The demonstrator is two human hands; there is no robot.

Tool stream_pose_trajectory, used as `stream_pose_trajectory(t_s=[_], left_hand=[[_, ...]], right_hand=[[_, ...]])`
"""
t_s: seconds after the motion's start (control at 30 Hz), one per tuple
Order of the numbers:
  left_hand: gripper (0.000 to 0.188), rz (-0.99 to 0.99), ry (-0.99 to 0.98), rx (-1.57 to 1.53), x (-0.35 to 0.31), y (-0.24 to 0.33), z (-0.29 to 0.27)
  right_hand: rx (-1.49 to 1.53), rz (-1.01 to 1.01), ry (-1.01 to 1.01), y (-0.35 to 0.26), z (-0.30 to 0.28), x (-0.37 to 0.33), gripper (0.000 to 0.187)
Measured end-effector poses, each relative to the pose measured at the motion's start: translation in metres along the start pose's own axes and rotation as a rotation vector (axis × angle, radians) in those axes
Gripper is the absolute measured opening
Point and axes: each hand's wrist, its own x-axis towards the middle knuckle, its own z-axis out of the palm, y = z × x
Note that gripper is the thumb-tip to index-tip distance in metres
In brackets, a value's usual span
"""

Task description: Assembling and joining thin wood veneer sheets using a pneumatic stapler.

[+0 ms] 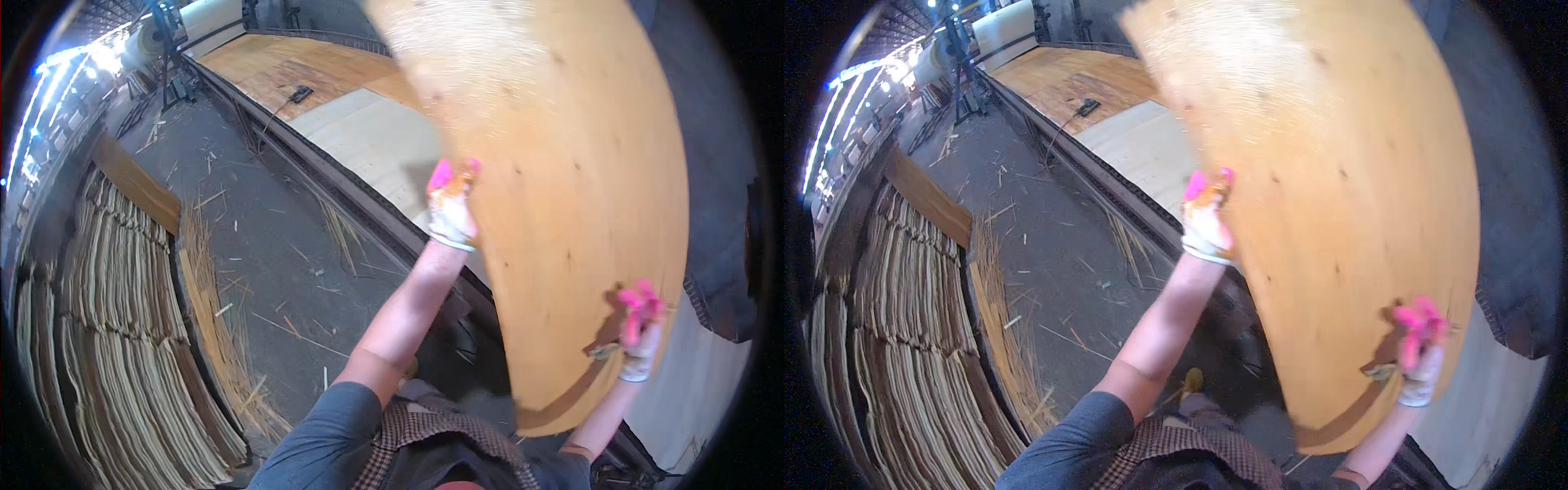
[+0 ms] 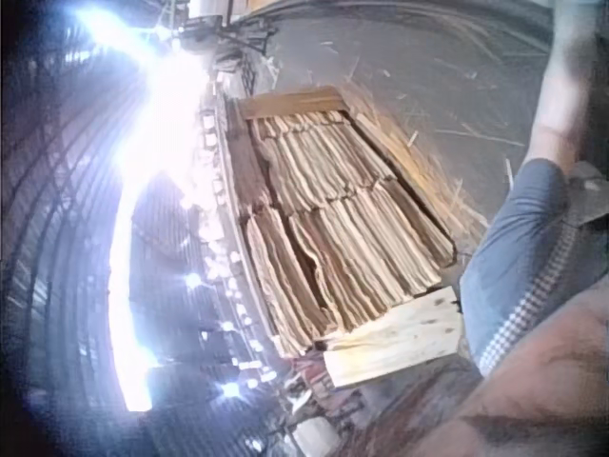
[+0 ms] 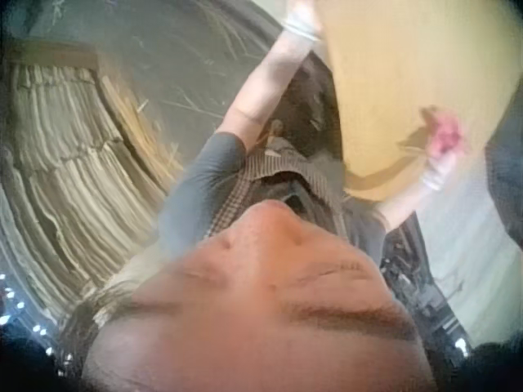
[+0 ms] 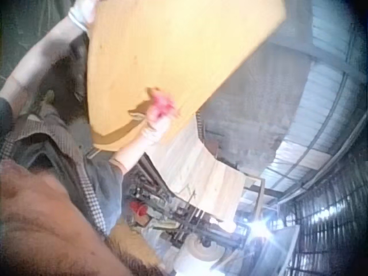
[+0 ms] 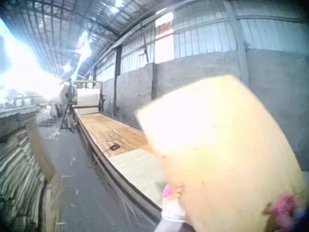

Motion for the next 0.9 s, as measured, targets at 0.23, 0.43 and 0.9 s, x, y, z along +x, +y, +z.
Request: stream_pose_trajectory(t_s=[0.23,0.43,0.9], left_hand=[[0.05,0.046,0.303,0.109,0.185,0.035,-0.139],[0.044,-0.257,0.478,0.431,0.321,0.024,-0.435],[0.044,-0.942,0.568,-0.008,0.469,0.145,-0.587]], right_hand=[[-0.261,0.458,-1.048,0.239,0.176,0.058,0.06],[0.642,1.191,0.146,0.447,0.26,0.085,0.062],[0.378,0.68,0.922,0.528,0.249,0.114,0.04]])
